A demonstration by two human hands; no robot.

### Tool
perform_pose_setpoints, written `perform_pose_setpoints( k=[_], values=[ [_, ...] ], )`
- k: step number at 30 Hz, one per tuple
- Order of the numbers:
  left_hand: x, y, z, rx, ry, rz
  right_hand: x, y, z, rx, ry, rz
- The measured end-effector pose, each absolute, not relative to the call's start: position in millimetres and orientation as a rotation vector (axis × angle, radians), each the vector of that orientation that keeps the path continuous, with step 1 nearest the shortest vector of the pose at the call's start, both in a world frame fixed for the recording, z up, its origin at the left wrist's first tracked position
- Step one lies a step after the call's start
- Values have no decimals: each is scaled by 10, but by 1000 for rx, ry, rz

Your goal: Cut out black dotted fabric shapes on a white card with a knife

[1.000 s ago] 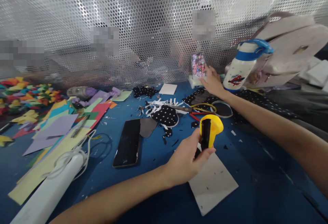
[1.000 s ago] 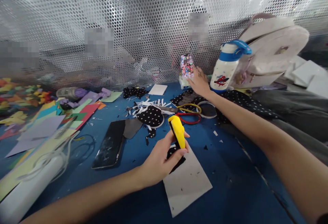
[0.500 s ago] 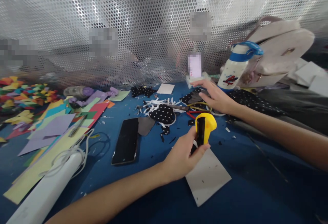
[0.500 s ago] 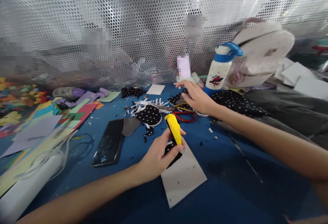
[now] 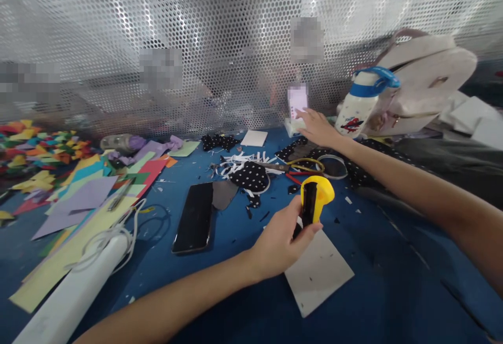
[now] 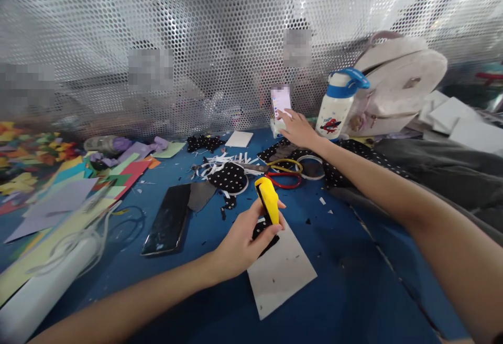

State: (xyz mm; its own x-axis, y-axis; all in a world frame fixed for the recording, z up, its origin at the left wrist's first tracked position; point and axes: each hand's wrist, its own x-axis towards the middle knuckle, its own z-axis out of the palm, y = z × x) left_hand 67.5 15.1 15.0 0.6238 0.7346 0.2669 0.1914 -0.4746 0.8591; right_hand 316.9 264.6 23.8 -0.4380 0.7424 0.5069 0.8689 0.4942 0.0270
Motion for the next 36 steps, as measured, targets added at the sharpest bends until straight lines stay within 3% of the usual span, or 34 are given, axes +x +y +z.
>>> perform_pose_setpoints(
  k=[36],
  values=[
    [671, 192, 129, 1964, 757, 823, 3064, 2992, 61, -1439, -2080, -457]
  ],
)
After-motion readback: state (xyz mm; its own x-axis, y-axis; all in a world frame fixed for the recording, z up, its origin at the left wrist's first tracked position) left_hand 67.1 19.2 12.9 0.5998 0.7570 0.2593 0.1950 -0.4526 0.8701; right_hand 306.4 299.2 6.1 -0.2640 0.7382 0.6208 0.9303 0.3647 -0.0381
